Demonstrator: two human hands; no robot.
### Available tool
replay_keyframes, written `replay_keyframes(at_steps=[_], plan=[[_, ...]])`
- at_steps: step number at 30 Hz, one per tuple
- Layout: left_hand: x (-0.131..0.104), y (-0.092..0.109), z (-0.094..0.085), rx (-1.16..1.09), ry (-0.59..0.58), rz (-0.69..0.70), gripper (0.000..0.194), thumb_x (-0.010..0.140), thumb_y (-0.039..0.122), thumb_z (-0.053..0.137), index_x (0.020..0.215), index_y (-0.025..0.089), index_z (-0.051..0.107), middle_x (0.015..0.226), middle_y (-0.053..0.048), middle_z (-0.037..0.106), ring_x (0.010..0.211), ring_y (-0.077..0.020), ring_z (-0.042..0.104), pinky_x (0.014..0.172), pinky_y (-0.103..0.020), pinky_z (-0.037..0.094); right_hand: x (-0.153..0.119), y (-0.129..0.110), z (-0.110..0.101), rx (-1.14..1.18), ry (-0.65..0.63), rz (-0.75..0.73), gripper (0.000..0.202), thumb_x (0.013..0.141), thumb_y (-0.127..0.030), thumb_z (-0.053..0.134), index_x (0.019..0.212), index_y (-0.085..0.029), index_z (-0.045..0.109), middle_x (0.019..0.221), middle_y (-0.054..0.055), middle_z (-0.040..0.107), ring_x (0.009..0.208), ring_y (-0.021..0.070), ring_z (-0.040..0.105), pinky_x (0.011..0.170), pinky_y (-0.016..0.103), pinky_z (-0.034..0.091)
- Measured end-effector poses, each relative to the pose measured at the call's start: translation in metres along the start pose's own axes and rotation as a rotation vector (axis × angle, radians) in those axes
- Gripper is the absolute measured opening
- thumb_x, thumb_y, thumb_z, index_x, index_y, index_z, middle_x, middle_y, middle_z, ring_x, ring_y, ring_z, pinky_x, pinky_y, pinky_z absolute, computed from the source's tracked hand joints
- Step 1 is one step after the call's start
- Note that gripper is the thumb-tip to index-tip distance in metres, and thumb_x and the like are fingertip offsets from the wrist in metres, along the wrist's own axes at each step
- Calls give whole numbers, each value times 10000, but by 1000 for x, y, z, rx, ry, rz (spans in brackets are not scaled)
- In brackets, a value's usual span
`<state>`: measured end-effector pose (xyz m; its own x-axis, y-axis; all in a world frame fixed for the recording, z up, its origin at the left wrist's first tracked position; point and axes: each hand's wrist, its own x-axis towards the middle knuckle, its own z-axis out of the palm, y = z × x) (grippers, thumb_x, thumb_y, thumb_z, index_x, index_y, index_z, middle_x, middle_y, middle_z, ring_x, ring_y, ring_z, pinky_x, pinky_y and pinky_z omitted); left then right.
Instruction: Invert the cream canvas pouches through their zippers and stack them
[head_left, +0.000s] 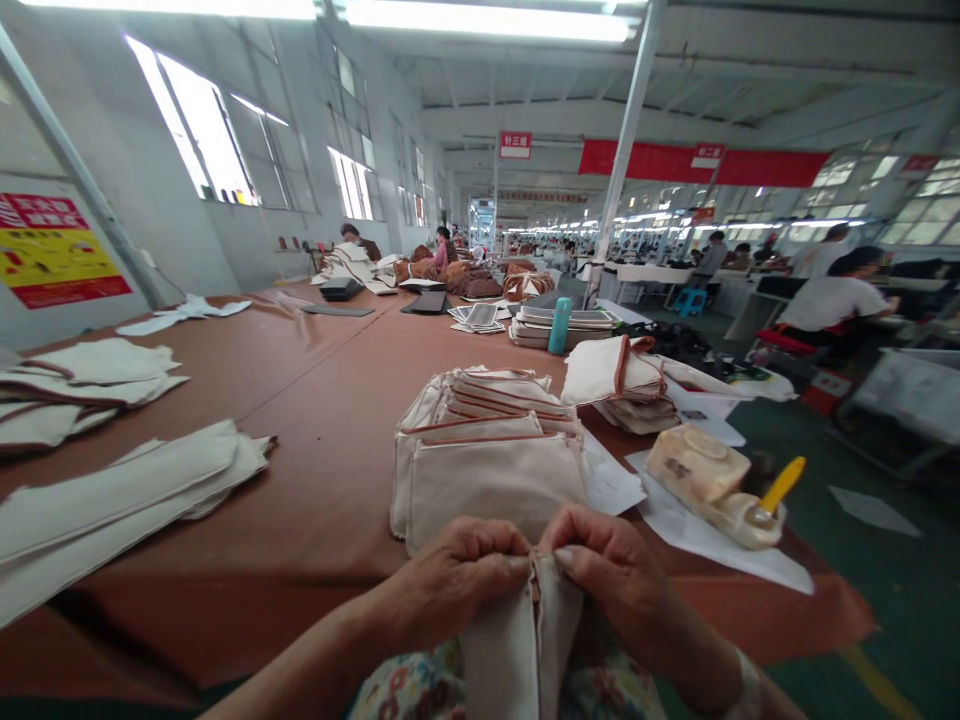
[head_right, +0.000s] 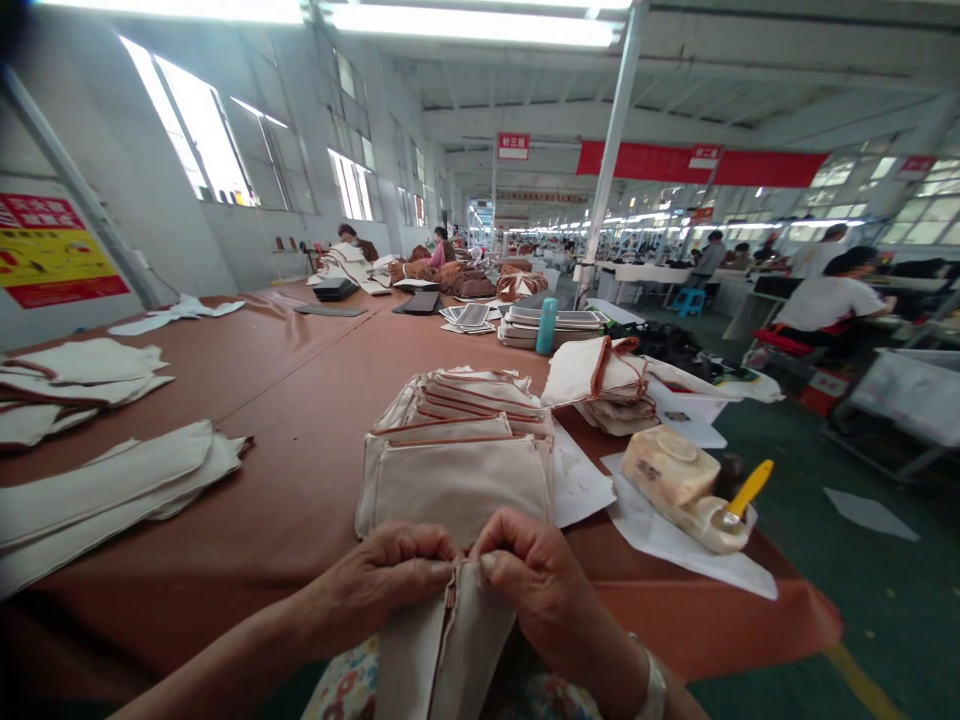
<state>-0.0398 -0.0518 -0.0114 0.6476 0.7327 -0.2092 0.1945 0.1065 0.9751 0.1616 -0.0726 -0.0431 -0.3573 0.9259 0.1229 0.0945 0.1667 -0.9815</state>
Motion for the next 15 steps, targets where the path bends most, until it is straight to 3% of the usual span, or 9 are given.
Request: replay_keyframes(at_steps=[2, 4, 10, 15], plan=[[3, 1, 0, -22, -4, 0, 251, 854, 372, 554, 774, 136, 585, 647, 27, 442, 559, -91, 328, 495, -211, 241, 2, 0, -6, 240, -55, 111, 105, 831, -243, 488, 761, -177, 529, 606, -47, 397, 538, 110, 308, 490, 231, 245], [5, 1, 1, -43, 6, 6, 220, 832, 330, 549, 744, 132, 590, 633, 24, 445, 548, -91, 333, 489, -215, 244, 1, 3, -8, 311, -71, 124, 87, 814, -241, 498, 758, -179, 522, 599, -57, 360, 541, 106, 266, 485, 230, 212], [9, 1, 10, -171, 19, 7, 295, 752, 398, 690, 756, 108, 635, 624, 4, 526, 543, -88, 372, 513, -216, 276, -4, 1, -5, 250, -53, 97, 133, 842, -279, 511, 746, -187, 500, 606, -57, 378, 544, 106, 279, 476, 227, 216], [12, 4, 17, -217, 74, -31, 206, 660, 290, 714, 718, 98, 667, 625, -17, 589, 538, -90, 412, 530, -217, 300, -4, -3, -6, 232, -34, 101, 159, 822, -312, 520, 722, -194, 487, 598, -57, 377, 540, 108, 266, 469, 232, 210]])
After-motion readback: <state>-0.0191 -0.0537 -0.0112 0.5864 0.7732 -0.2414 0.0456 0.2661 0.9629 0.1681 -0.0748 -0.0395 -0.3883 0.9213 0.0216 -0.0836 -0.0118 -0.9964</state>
